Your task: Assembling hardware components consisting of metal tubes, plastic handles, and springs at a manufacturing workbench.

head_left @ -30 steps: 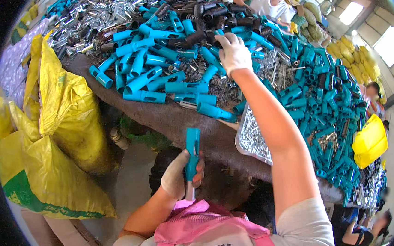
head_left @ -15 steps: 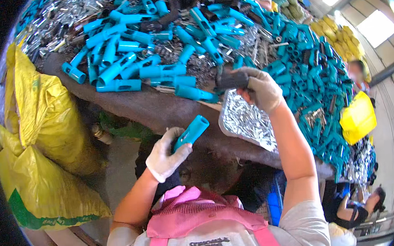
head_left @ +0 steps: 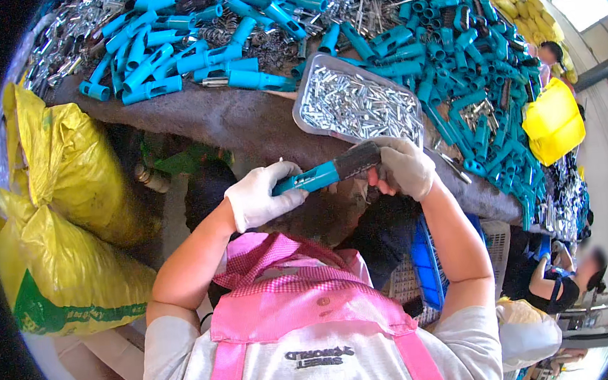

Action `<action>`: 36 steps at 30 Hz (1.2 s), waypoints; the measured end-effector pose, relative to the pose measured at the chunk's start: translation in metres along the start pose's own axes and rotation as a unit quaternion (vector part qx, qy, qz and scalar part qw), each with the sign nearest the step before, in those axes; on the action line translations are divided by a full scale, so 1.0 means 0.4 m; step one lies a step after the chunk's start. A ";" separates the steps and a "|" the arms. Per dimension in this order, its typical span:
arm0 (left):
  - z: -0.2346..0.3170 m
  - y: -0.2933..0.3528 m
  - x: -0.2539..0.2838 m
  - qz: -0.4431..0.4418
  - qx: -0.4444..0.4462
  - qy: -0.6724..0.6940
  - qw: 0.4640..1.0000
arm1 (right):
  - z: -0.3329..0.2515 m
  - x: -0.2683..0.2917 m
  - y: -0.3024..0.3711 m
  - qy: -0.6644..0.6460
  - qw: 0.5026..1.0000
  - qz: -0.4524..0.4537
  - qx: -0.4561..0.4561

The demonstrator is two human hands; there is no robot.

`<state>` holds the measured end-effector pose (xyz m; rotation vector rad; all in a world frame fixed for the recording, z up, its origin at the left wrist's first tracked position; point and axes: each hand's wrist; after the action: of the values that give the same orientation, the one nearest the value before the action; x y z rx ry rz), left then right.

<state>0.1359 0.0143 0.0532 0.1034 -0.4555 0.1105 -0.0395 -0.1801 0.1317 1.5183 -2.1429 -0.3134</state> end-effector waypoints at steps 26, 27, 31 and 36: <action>0.108 -0.004 -0.052 0.051 -0.105 -0.131 0.984 | 0.162 -0.014 0.150 0.174 0.914 0.174 0.322; 0.121 -0.008 -0.054 0.008 -0.102 -0.153 0.983 | 0.157 -0.030 0.145 0.185 0.913 0.155 0.330; 0.111 -0.033 -0.097 -0.031 -0.123 -0.145 0.981 | 0.153 -0.093 0.144 0.236 0.918 0.120 0.296; 0.101 -0.053 -0.149 0.002 -0.180 -0.212 0.960 | 0.146 -0.134 0.136 0.066 0.982 0.143 0.102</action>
<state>0.0682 -0.0165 0.0613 -0.2386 -0.8974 0.0070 -0.1000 -0.1165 0.0925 1.2679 -2.3011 0.1063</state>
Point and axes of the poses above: each hand's wrist, its own y-axis away from the middle knuckle, its own x-axis out of the back of the hand, z = x × y, and after that the axes turned 3 degrees about -z, right-handed
